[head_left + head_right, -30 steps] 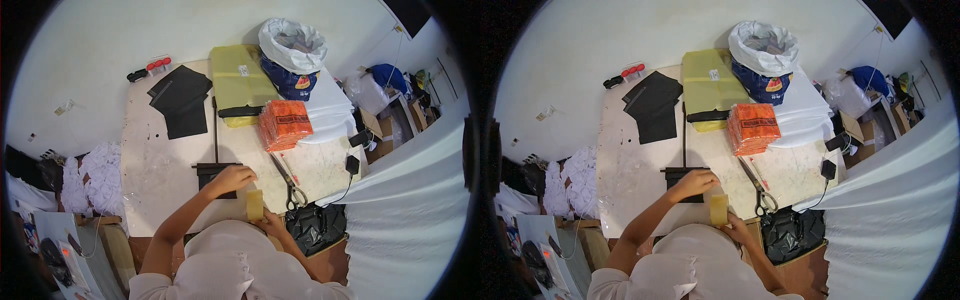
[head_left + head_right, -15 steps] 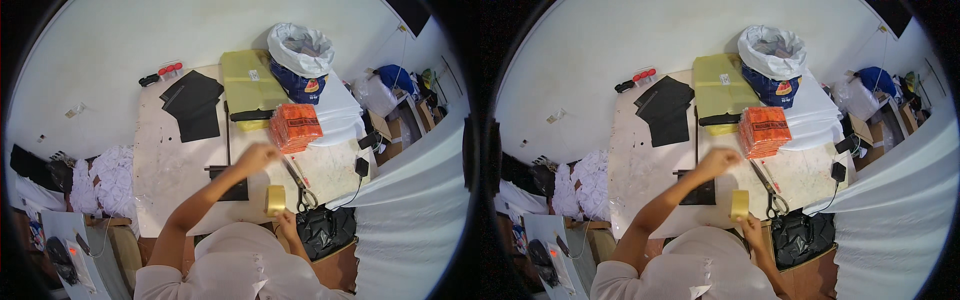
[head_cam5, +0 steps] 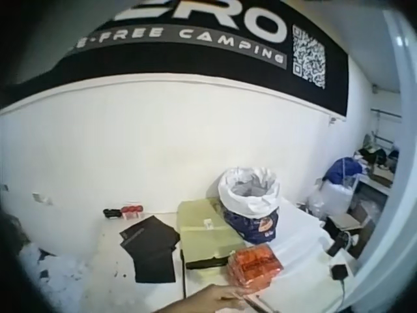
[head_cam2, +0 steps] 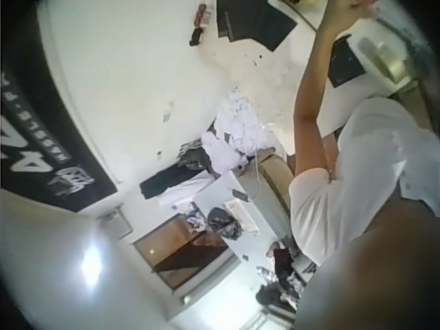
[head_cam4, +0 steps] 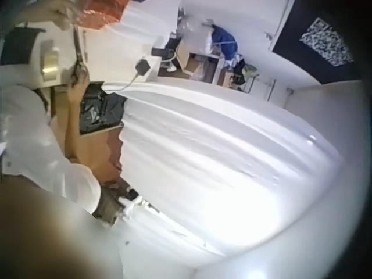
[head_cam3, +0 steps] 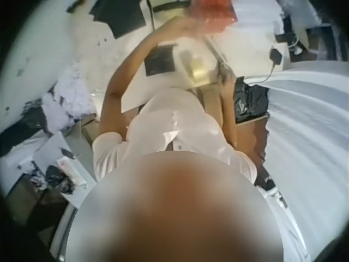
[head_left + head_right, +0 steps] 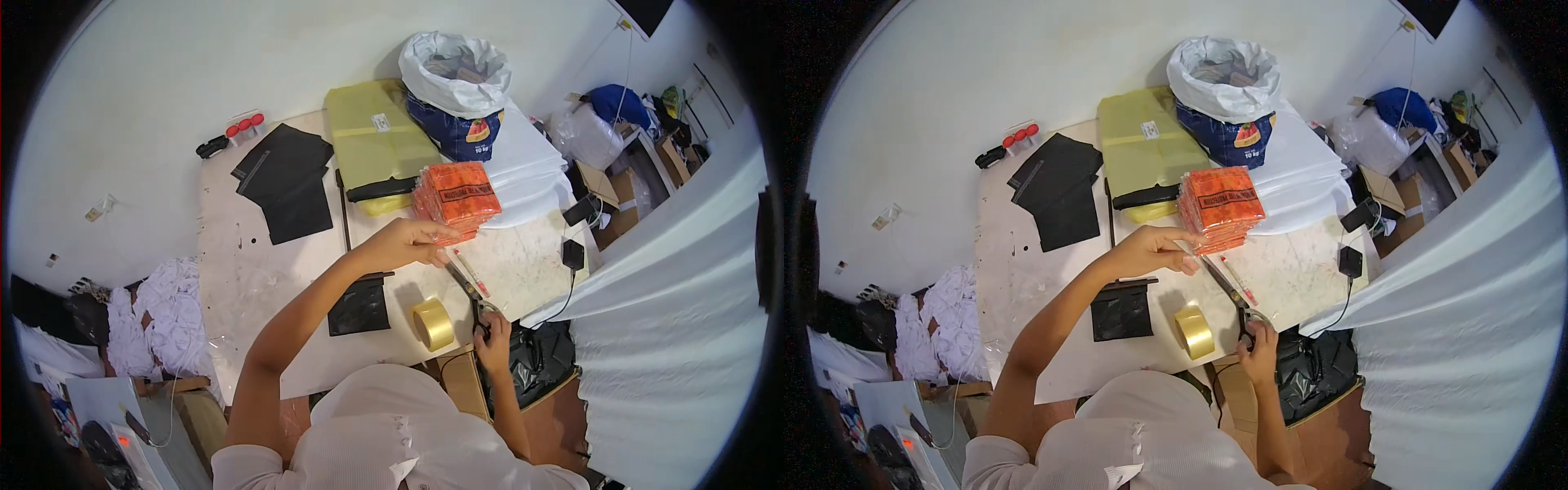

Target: Packing orange packets into black pouches and sealing them with adhesive tape.

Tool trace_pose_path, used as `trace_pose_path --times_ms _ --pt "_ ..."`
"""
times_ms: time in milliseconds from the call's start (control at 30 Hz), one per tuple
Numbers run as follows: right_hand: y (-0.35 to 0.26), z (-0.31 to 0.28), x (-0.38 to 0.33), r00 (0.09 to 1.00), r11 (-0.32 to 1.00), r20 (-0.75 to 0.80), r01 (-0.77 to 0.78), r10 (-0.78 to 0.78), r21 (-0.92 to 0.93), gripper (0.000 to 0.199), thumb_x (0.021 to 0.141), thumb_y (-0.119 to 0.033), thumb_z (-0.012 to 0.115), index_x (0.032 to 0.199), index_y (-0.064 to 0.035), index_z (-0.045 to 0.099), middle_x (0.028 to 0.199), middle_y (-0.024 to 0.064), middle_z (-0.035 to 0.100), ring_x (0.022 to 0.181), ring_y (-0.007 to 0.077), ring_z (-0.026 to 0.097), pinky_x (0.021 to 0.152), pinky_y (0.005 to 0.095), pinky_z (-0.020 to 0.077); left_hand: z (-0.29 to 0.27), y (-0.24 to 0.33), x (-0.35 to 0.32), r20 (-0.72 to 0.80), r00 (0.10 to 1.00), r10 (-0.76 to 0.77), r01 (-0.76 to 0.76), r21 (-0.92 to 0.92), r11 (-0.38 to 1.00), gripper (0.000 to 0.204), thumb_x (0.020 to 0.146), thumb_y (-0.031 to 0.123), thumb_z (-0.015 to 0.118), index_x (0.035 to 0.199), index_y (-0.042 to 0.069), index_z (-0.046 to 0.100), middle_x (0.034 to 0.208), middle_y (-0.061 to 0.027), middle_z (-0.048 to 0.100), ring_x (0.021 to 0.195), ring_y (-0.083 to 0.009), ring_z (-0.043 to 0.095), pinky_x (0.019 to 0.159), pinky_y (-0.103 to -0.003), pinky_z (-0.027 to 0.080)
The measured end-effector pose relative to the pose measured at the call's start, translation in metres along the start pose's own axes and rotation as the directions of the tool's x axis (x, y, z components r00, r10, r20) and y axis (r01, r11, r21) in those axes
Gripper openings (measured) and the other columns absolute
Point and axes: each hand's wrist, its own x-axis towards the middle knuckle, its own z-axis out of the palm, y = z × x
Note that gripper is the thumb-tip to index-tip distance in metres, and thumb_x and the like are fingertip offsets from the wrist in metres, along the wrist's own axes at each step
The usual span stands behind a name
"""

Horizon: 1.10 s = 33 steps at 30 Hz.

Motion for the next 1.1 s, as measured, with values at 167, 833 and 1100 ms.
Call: trace_pose_path --times_ms 167,833,1100 --pt "0.021 -0.004 0.013 0.991 0.99 0.121 -0.037 0.053 -0.137 0.039 0.066 -0.013 0.061 0.102 -0.002 0.051 0.098 0.0173 0.052 0.094 0.0364 0.048 0.081 0.0405 0.0417 -0.002 0.0 0.006 0.0 1.0 -0.026 0.026 -0.073 0.997 0.038 0.086 0.013 0.057 0.123 0.006 0.048 0.093 -0.0118 0.065 0.085 -0.0147 0.063 0.075 -0.026 0.05" --pt "-0.029 -0.187 0.074 0.95 0.998 0.308 0.056 -0.05 -0.01 0.049 0.049 -0.003 0.076 0.094 0.001 0.056 0.087 0.0118 0.052 0.075 0.0228 0.058 0.068 0.0293 0.0481 -0.001 0.016 0.024 0.035 0.999 -0.017 0.018 -0.04 0.999 0.037 0.086 0.013 0.058 0.121 0.006 0.05 0.089 -0.0105 0.066 0.084 -0.013 0.063 0.074 -0.024 0.051" --pt "-0.02 -0.17 0.085 0.906 0.995 0.416 0.042 -0.078 0.095 0.046 0.048 -0.005 0.074 0.091 0.002 0.059 0.082 0.0097 0.058 0.078 0.0261 0.051 0.074 0.0322 0.0417 -0.002 0.015 0.033 0.057 0.998 0.014 -0.014 -0.001 1.0 0.036 0.086 0.009 0.054 0.122 0.006 0.048 0.09 -0.0106 0.066 0.083 -0.0125 0.063 0.073 -0.025 0.051"
